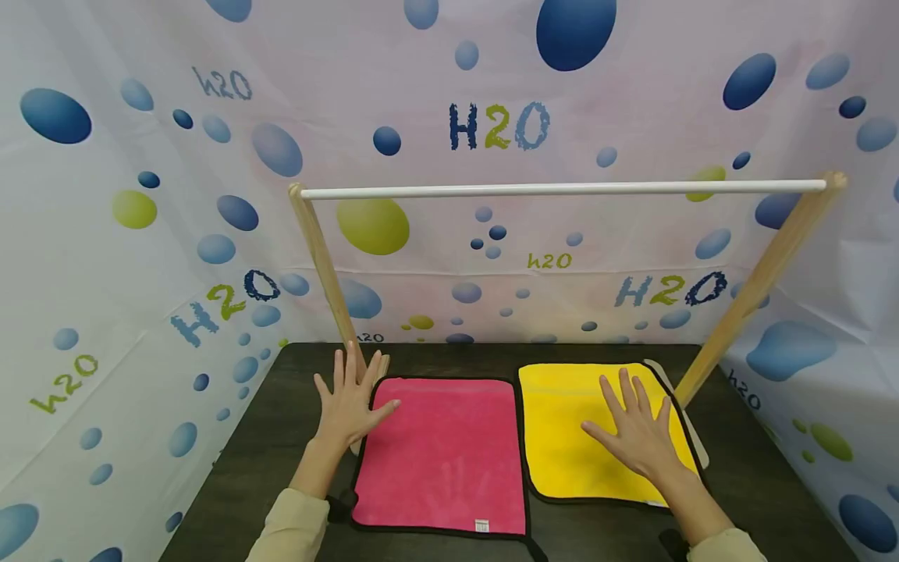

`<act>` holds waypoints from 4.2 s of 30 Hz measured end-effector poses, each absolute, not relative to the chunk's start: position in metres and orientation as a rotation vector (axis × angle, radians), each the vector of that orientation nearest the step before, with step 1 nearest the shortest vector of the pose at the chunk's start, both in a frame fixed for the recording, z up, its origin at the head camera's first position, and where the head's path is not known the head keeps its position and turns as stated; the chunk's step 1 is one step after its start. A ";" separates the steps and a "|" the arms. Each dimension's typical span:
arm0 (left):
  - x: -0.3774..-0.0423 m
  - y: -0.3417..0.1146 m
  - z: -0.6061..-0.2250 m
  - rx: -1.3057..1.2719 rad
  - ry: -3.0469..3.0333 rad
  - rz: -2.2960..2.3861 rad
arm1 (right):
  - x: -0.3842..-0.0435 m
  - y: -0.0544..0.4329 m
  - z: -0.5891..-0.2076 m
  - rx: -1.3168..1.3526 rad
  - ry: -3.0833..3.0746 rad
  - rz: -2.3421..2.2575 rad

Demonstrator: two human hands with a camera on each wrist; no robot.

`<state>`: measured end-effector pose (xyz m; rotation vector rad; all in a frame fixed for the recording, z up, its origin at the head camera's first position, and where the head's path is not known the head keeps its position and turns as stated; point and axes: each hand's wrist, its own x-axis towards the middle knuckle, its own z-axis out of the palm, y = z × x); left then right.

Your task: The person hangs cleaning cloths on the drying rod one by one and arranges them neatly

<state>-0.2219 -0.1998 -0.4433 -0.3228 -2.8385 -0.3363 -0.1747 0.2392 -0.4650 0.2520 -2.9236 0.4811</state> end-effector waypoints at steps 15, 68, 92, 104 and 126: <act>-0.243 -0.240 -0.428 -0.362 -2.531 -0.431 | -0.165 0.209 -0.478 0.250 -2.964 0.797; -0.293 -0.238 -0.417 -0.429 -2.354 -0.863 | -0.127 0.115 -0.532 0.094 -2.778 2.012; -0.296 -0.238 -0.421 -0.454 -2.312 -0.871 | -0.149 0.101 -0.530 -0.500 -2.398 2.314; -0.296 -0.237 -0.420 -0.442 -2.315 -0.874 | -0.144 0.082 -0.530 -0.561 -2.344 2.274; -0.294 -0.235 -0.421 -0.391 -2.349 -0.855 | -0.176 0.083 -0.546 -0.599 -2.271 2.551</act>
